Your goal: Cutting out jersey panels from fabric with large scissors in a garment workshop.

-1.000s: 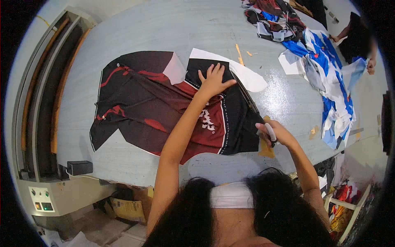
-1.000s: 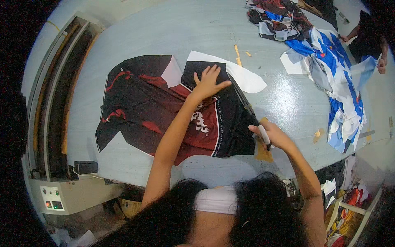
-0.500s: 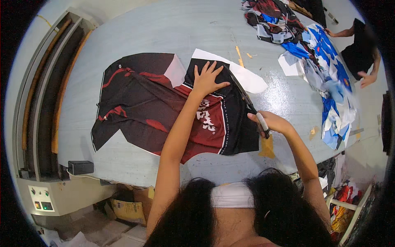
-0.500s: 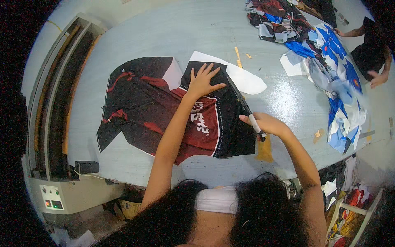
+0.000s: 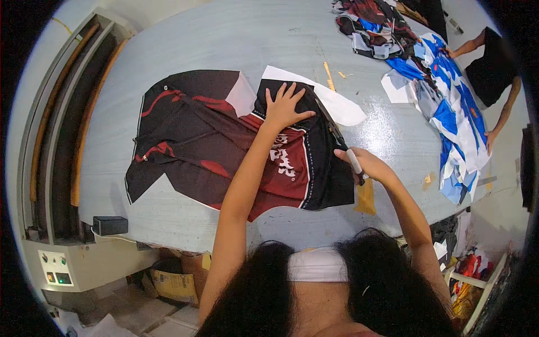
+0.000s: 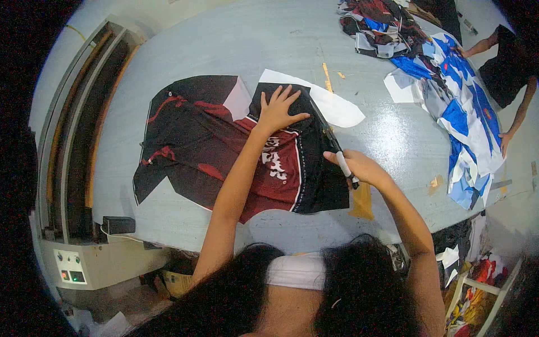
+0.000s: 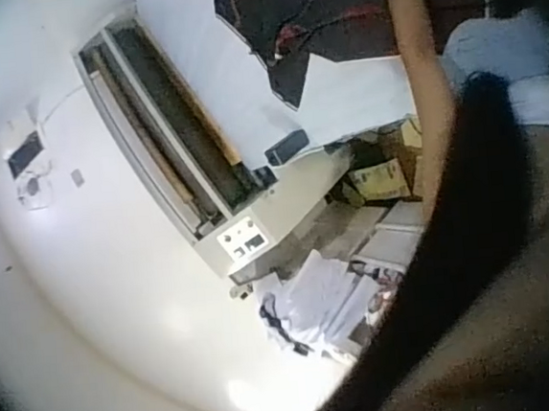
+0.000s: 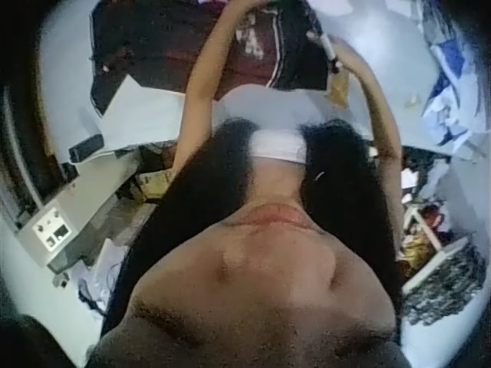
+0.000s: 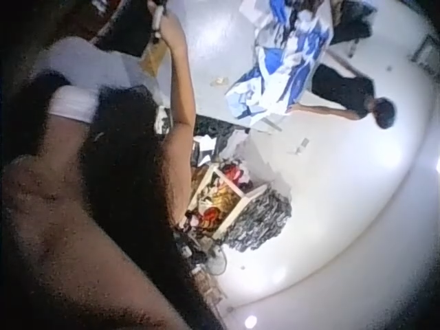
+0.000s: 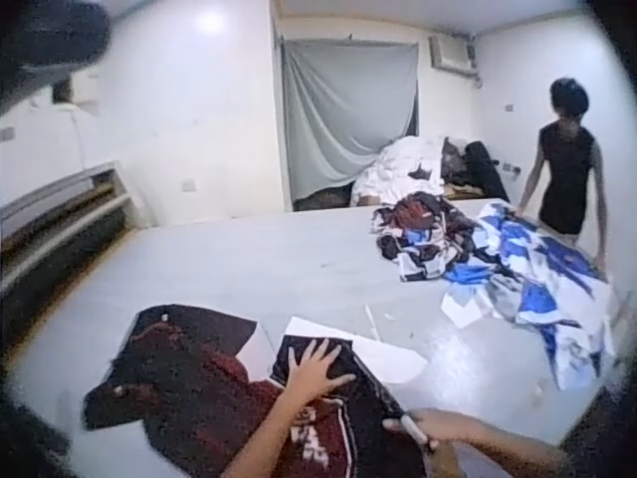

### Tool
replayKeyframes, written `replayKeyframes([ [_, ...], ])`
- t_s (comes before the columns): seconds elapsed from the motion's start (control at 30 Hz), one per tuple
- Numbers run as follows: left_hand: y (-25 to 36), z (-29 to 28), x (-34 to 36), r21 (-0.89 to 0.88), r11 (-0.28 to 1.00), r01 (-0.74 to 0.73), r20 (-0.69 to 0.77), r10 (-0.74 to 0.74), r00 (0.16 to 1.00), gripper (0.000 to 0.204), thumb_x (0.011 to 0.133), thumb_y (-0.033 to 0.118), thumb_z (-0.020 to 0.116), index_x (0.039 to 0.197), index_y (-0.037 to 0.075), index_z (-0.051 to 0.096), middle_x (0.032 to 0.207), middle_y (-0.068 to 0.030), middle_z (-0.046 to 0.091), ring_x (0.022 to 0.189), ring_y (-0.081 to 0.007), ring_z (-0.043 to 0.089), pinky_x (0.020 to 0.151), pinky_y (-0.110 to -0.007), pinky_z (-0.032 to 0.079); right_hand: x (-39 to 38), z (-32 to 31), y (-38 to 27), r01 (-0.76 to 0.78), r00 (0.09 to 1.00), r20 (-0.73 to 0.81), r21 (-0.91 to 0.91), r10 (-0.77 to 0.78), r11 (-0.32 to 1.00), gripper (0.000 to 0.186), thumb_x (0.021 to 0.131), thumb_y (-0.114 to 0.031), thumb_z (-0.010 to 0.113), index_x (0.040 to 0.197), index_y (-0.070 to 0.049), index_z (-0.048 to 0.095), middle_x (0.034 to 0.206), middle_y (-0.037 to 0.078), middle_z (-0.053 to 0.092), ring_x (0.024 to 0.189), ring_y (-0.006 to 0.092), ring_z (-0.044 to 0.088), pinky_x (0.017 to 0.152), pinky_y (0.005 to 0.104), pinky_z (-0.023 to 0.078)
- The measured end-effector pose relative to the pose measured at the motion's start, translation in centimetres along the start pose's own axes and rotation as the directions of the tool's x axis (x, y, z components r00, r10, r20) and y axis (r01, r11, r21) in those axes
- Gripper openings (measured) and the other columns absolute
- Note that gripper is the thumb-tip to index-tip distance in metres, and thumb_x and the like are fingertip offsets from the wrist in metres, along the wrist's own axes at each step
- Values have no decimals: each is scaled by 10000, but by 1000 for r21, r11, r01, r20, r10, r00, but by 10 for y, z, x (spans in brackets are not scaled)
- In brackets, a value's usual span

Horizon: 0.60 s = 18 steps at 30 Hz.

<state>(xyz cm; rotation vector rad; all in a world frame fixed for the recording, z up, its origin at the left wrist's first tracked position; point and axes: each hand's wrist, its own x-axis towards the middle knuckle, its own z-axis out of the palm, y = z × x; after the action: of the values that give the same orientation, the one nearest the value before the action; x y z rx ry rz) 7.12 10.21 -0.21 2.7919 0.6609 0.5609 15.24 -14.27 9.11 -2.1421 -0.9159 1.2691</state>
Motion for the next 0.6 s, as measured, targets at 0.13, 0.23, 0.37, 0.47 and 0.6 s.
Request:
replayKeyframes([
  [0.13, 1, -1, -3, 0, 1000, 27, 16, -27, 1000, 815, 649, 716, 514, 1285, 211, 453, 1396, -87, 326, 1313, -268, 235, 1006, -622, 35, 1, 2, 2, 18, 1000, -25, -6, -18, 1000, 647, 788, -611, 495, 753, 33, 553, 547, 67, 511, 444, 172, 551, 419, 280, 427],
  [0.23, 1, -2, -5, 0, 999, 36, 13, -36, 999, 831, 641, 727, 509, 1291, 213, 446, 1398, -89, 320, 1314, -269, 231, 1002, -628, 32, 2, 3, 5, 4, 1000, -20, 19, -3, 1000, 632, 793, -600, 500, 756, 29, 549, 546, 65, 508, 437, 170, 548, 413, 283, 425],
  [0.37, 0, -5, -6, 15, 999, 40, 54, -41, 998, 855, 633, 741, 500, 1305, 217, 427, 1409, -90, 302, 1318, -273, 220, 994, -640, 20, 3, 4, 5, -26, 1000, -8, 88, 27, 996, 539, 804, -534, 549, 815, 4, 514, 513, 46, 500, 402, 139, 525, 388, 257, 417],
  [0.47, 1, -7, -4, 31, 999, 28, 59, -30, 998, 889, 618, 754, 499, 1319, 216, 405, 1419, -94, 282, 1322, -279, 210, 979, -659, 3, 0, 4, 2, -25, 999, -21, 73, 26, 997, 531, 805, -528, 553, 823, 2, 515, 521, 50, 509, 406, 137, 527, 389, 259, 418],
  [0.6, 0, -10, -3, 32, 997, 75, 130, -79, 988, 948, 594, 771, 505, 1345, 211, 360, 1435, -99, 241, 1332, -287, 180, 965, -676, -13, 3, 6, 1, -18, 999, -43, 61, 21, 998, 560, 804, -539, 540, 805, 21, 531, 541, 65, 520, 417, 158, 537, 397, 278, 417],
])
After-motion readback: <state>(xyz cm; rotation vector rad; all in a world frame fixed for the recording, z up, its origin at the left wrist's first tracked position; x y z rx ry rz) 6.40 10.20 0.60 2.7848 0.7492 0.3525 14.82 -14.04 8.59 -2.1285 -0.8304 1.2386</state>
